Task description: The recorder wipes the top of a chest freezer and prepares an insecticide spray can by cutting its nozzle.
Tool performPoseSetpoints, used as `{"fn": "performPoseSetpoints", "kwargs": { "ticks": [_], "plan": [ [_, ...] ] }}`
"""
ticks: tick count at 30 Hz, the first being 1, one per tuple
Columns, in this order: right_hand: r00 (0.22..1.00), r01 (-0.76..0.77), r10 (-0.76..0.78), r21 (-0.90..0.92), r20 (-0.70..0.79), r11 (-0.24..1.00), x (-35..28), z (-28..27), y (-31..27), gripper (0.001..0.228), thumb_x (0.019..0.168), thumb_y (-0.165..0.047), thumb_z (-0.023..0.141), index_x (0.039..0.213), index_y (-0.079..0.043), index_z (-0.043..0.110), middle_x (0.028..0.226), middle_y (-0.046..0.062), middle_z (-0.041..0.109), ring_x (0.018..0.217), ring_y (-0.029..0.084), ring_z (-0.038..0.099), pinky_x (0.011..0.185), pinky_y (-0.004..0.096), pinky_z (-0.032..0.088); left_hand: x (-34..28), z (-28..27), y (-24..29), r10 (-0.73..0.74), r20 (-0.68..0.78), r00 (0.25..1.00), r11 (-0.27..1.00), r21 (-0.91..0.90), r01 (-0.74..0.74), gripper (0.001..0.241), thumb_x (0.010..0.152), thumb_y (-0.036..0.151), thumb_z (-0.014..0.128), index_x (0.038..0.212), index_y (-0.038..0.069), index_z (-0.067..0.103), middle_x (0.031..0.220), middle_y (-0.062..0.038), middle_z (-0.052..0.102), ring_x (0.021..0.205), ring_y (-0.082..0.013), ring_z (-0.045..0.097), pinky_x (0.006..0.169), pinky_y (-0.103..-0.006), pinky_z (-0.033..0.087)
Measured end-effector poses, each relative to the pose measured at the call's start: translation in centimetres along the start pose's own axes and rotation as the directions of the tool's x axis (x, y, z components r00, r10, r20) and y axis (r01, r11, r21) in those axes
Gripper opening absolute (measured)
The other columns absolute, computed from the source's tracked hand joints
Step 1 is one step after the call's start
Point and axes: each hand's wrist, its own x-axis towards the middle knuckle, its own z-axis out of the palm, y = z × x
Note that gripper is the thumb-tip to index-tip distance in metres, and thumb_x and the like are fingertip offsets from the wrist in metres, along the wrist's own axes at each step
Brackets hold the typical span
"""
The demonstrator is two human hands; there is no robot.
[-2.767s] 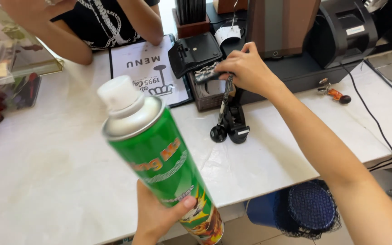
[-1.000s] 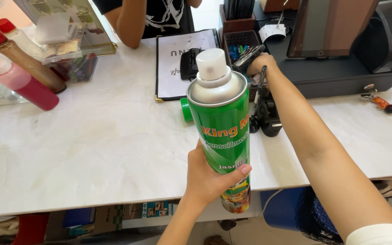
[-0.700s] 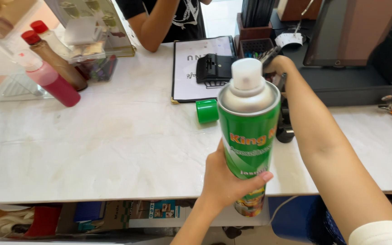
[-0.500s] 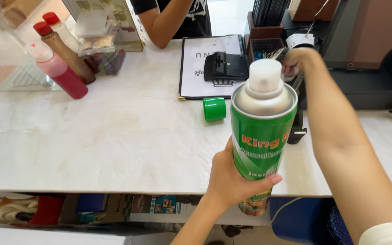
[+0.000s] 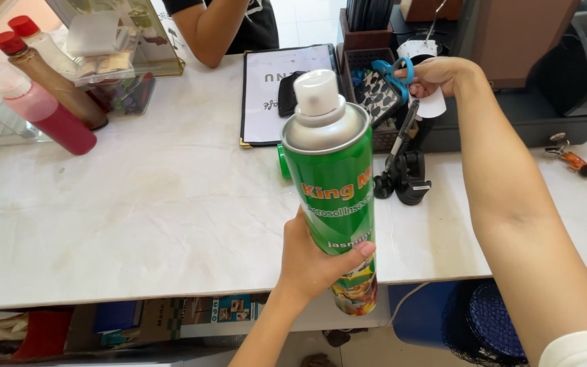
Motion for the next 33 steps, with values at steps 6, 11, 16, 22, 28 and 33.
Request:
{"fn": "performPoseSetpoints", "kwargs": {
  "ticks": [6,11,16,22,28,33],
  "plan": [
    [0.99,0.132,-0.134,-0.026,-0.049,0.991,5.9,-2.7,1.5,0.021,0.089,-0.024,0.084,0.086,-0.007,0.07,0.073,0.001,0.064,0.062,0.008,0.057,0.05,0.022,0.04,-0.5,-0.1,-0.2,0.009,-0.011,1.0,1.0,0.004,-0.009,0.065,0.075,0.031,0.088,0.125,0.0,0.061,0.11,-0.011,0.079,0.1,-0.0192,0.078,0.09,-0.0332,0.064],
    [0.969,0.106,-0.191,-0.432,-0.158,0.896,-0.2,0.7,-2.0,0.026,0.088,-0.03,0.077,0.097,-0.006,0.078,0.089,0.006,0.077,0.069,0.009,0.065,0.06,0.024,0.04,-0.6,0.2,0.4,0.029,-0.019,0.999,0.999,0.045,-0.028,0.067,0.075,0.032,0.088,0.126,0.0,0.059,0.11,-0.011,0.079,0.1,-0.0196,0.078,0.09,-0.0328,0.064],
    [0.938,0.058,-0.271,-0.675,-0.215,0.735,1.4,0.9,-2.3,0.027,0.088,-0.037,0.08,0.093,-0.011,0.082,0.087,0.007,0.076,0.075,0.016,0.063,0.065,0.031,0.051,-0.7,-0.1,0.1,0.034,-0.031,0.999,0.997,0.067,-0.032,0.067,0.075,0.032,0.088,0.127,0.0,0.06,0.11,-0.011,0.079,0.099,-0.0204,0.079,0.09,-0.0331,0.064],
    [0.954,-0.029,-0.253,-0.886,-0.163,0.462,2.2,2.7,-2.5,0.032,0.084,-0.04,0.083,0.087,-0.008,0.084,0.082,0.009,0.077,0.079,0.023,0.072,0.071,0.038,0.055,-0.7,0.0,-0.1,0.023,-0.036,0.999,0.999,0.026,-0.022,0.067,0.076,0.034,0.088,0.127,0.0,0.059,0.111,-0.011,0.079,0.101,-0.0209,0.079,0.091,-0.0336,0.064],
    [0.979,0.002,-0.185,-0.893,-0.091,0.449,5.5,3.6,-1.2,0.044,0.077,-0.046,0.085,0.088,-0.004,0.085,0.085,0.01,0.082,0.083,0.019,0.073,0.082,0.036,0.054,-0.8,0.3,0.8,0.017,-0.024,1.0,0.998,0.062,-0.016,0.071,0.076,0.035,0.087,0.131,0.002,0.058,0.112,-0.011,0.079,0.102,-0.0206,0.079,0.092,-0.0331,0.064],
    [0.962,0.089,-0.271,-0.893,-0.039,0.442,3.5,5.6,-1.9,0.051,0.083,-0.052,0.077,0.102,-0.005,0.08,0.084,0.01,0.081,0.084,0.023,0.072,0.084,0.039,0.054,-0.8,0.5,1.2,-0.008,-0.001,1.0,0.999,0.033,0.009,0.073,0.075,0.035,0.086,0.134,0.003,0.057,0.112,-0.011,0.079,0.103,-0.0206,0.079,0.092,-0.0332,0.064]
  ]
}}
